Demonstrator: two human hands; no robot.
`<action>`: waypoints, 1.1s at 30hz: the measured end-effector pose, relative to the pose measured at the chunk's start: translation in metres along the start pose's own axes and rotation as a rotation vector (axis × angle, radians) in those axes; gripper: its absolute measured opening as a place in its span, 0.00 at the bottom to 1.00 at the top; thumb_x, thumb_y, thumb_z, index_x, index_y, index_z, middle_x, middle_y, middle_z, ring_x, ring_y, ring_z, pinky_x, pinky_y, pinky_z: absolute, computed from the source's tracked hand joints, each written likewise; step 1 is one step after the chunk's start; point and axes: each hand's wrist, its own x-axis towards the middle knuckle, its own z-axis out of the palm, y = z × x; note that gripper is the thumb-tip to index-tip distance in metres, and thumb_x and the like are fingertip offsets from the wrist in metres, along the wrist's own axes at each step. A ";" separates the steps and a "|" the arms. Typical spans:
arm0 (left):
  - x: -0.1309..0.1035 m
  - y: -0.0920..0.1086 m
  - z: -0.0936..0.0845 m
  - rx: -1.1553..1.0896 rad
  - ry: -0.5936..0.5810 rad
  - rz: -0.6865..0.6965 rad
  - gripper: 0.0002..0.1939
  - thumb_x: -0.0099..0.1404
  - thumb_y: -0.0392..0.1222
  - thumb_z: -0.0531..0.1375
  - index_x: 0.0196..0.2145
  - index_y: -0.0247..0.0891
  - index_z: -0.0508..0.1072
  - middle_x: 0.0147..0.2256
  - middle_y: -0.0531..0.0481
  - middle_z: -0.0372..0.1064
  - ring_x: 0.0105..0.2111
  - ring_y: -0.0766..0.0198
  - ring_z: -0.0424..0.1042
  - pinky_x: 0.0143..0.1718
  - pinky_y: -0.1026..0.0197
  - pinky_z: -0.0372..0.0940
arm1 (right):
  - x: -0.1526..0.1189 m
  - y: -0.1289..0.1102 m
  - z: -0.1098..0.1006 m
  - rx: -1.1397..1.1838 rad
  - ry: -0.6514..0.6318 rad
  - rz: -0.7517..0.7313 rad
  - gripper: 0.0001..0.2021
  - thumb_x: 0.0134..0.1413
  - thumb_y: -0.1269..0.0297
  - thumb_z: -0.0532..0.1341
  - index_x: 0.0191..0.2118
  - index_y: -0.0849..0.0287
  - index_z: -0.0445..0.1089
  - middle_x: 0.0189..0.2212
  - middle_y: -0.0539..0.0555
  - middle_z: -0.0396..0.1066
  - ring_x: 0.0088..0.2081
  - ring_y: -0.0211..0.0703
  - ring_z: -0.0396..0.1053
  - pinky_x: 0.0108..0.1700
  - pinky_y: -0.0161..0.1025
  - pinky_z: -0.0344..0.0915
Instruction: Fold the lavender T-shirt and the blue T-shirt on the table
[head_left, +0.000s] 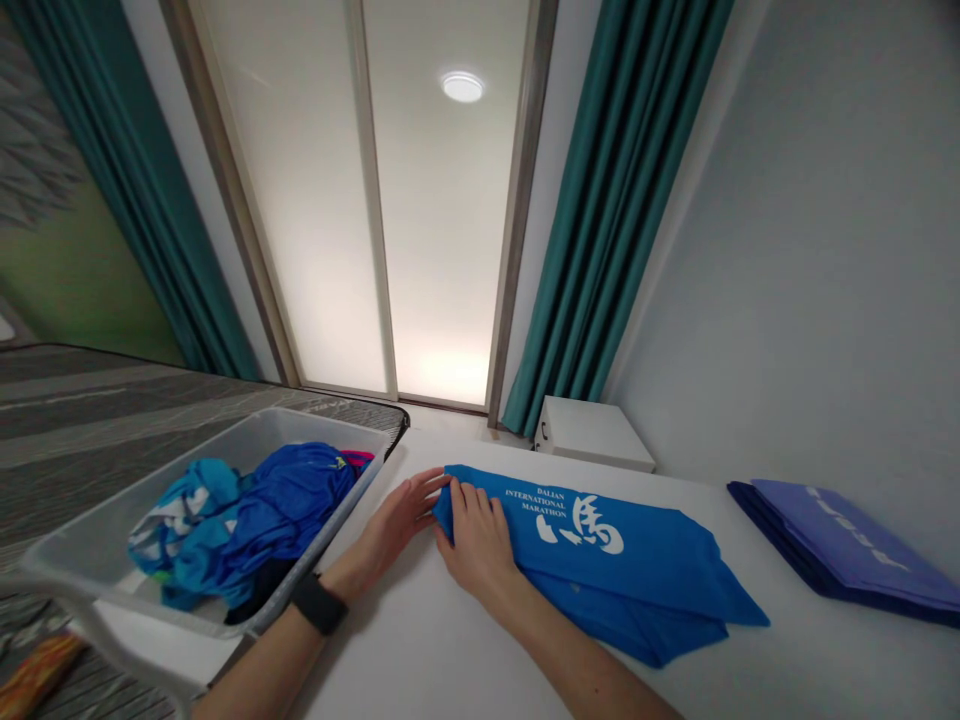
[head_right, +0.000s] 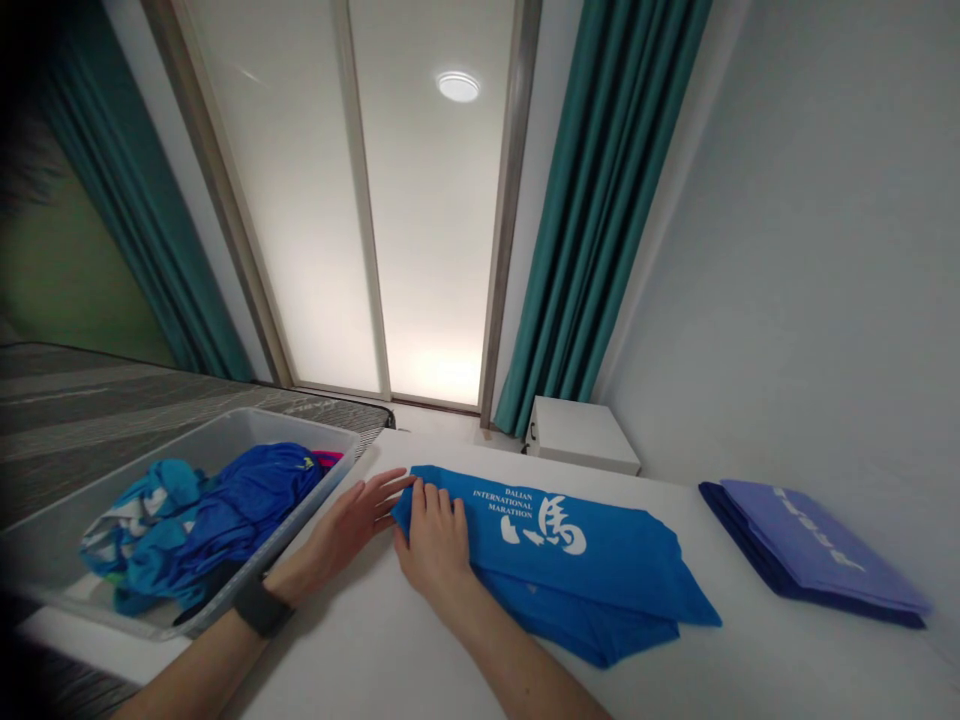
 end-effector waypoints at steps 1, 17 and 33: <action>0.000 -0.002 0.001 -0.004 -0.015 0.018 0.29 0.65 0.64 0.51 0.57 0.45 0.67 0.62 0.44 0.60 0.58 0.50 0.63 0.58 0.45 0.58 | 0.001 0.001 0.000 0.023 0.017 0.018 0.26 0.63 0.57 0.51 0.64 0.60 0.56 0.58 0.63 0.64 0.55 0.57 0.61 0.56 0.55 0.56; 0.023 -0.009 0.007 0.285 0.165 -0.025 0.27 0.64 0.56 0.56 0.54 0.35 0.65 0.41 0.40 0.75 0.43 0.55 0.74 0.43 0.56 0.65 | 0.040 0.063 -0.035 0.660 0.137 0.280 0.22 0.60 0.51 0.50 0.39 0.62 0.75 0.39 0.60 0.77 0.44 0.53 0.72 0.49 0.47 0.65; 0.093 -0.005 -0.004 0.540 0.282 -0.063 0.24 0.61 0.57 0.54 0.43 0.33 0.74 0.33 0.46 0.73 0.33 0.59 0.72 0.30 0.61 0.61 | 0.026 0.038 -0.024 0.570 -0.097 -0.094 0.16 0.64 0.58 0.52 0.48 0.58 0.73 0.48 0.56 0.74 0.50 0.47 0.69 0.54 0.43 0.62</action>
